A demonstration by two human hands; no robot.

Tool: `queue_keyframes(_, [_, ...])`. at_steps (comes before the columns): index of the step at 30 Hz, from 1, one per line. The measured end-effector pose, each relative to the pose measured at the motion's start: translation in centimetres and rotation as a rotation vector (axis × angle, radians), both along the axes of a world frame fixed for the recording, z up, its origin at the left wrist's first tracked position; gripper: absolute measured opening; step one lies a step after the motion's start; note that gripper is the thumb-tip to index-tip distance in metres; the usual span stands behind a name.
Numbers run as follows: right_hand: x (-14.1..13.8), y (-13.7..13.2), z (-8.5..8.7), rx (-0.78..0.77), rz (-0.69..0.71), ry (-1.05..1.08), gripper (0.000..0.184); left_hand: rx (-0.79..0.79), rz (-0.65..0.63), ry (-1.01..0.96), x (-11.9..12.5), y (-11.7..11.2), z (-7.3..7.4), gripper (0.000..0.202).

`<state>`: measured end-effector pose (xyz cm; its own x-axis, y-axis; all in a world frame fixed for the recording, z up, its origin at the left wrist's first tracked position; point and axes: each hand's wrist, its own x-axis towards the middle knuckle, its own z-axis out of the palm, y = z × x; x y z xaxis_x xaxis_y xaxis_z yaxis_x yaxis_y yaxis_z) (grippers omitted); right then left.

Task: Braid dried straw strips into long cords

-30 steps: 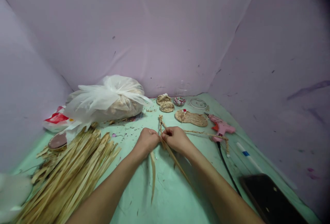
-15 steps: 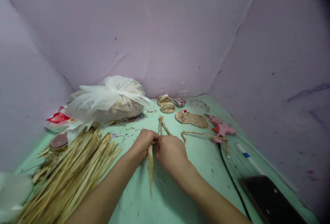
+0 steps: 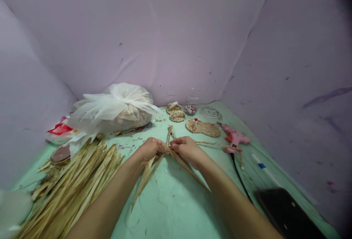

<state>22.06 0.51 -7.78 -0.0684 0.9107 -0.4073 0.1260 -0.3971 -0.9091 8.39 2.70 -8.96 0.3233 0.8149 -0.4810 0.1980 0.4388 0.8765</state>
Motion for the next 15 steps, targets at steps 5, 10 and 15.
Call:
queue_keyframes(5, [-1.1, -0.1, -1.9, -0.016, 0.037, -0.014, 0.017, 0.023, -0.02, 0.023, 0.2, -0.2, 0.1, 0.006])
queue_keyframes(10, [-0.8, 0.1, -2.9, 0.04, -0.038, -0.045, 0.012, 0.23, -0.044, 0.304, 0.0, -0.2, 0.2, 0.008])
queue_keyframes(15, [-1.3, -0.1, -2.3, -0.054, -0.158, 0.19, 0.007, 0.476, -0.056, 0.76, -0.1, -1.1, 1.8, 0.011])
